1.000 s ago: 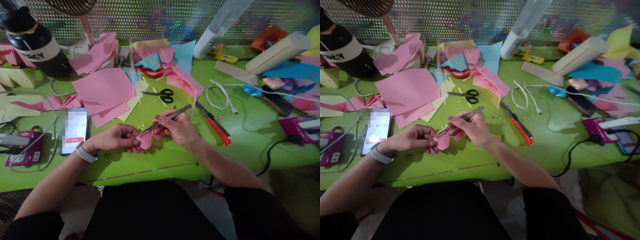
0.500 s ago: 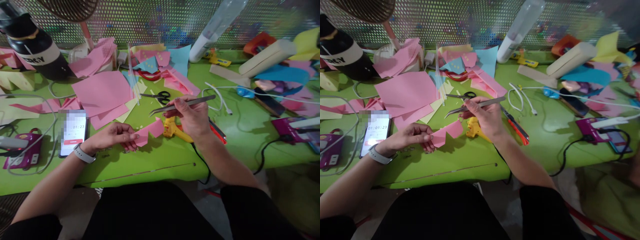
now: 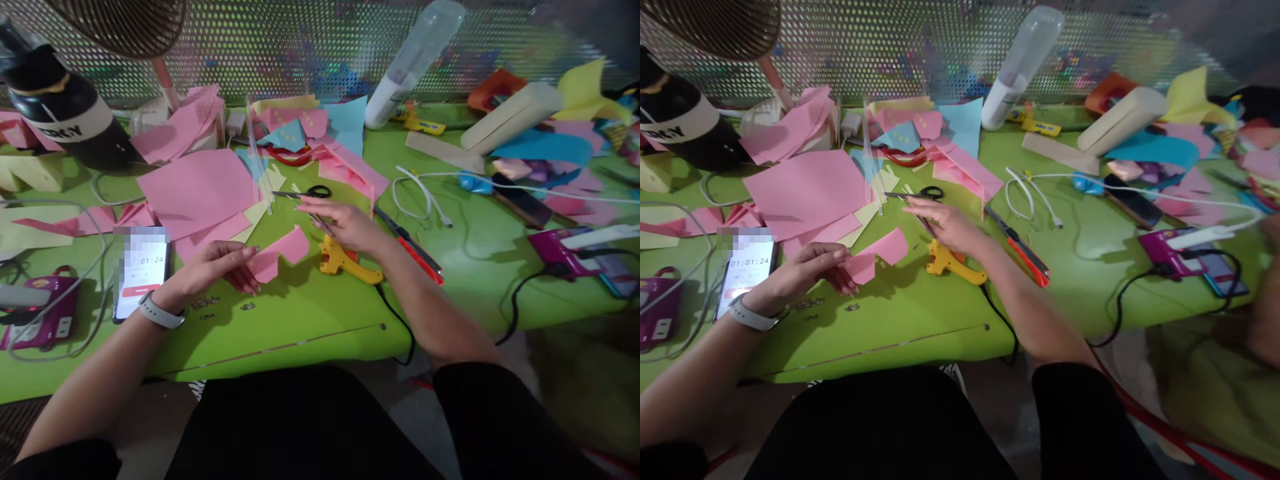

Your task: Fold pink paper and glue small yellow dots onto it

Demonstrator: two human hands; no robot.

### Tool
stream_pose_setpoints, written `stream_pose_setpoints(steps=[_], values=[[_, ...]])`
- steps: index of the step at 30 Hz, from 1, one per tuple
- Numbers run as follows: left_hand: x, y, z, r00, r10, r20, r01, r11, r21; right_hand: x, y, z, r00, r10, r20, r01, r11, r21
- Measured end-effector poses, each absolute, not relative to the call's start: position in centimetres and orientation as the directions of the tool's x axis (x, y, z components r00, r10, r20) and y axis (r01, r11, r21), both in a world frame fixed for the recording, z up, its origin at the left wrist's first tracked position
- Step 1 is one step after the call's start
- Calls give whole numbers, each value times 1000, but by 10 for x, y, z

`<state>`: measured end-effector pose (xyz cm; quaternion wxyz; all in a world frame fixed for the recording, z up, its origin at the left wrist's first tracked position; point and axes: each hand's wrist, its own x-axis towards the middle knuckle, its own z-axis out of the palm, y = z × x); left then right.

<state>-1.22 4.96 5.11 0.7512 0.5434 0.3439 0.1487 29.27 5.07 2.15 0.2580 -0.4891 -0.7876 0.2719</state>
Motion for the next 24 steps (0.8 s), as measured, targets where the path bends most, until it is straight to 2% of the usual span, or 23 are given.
stream_pose_setpoints(steps=[4, 7, 9, 11, 14, 21, 24], values=[[-15, 51, 49, 767, 546, -337, 141, 369, 919, 289, 48, 34, -320, 941, 111, 785, 329, -525], [-17, 53, 48, 795, 508, -331, 128, 393, 910, 294, 32, 58, -250, 966, 74, 897, 259, -357], [-19, 54, 47, 794, 513, -326, 114, 400, 909, 299, 16, 73, -200, 975, -93, 962, 177, -208], [-20, 56, 48, 790, 518, -327, 117, 396, 911, 301, -2, 81, -182, 954, -237, 983, 168, -75], [-22, 56, 51, 781, 529, -333, 128, 386, 914, 299, -22, 76, -152, 933, -325, 983, 177, 49], [-23, 54, 57, 738, 588, -330, 135, 351, 927, 297, -33, 50, -158, 949, -274, 975, 193, 106], [-23, 54, 60, 733, 594, -331, 153, 329, 932, 311, -37, 54, -120, 971, -208, 991, 129, 33]])
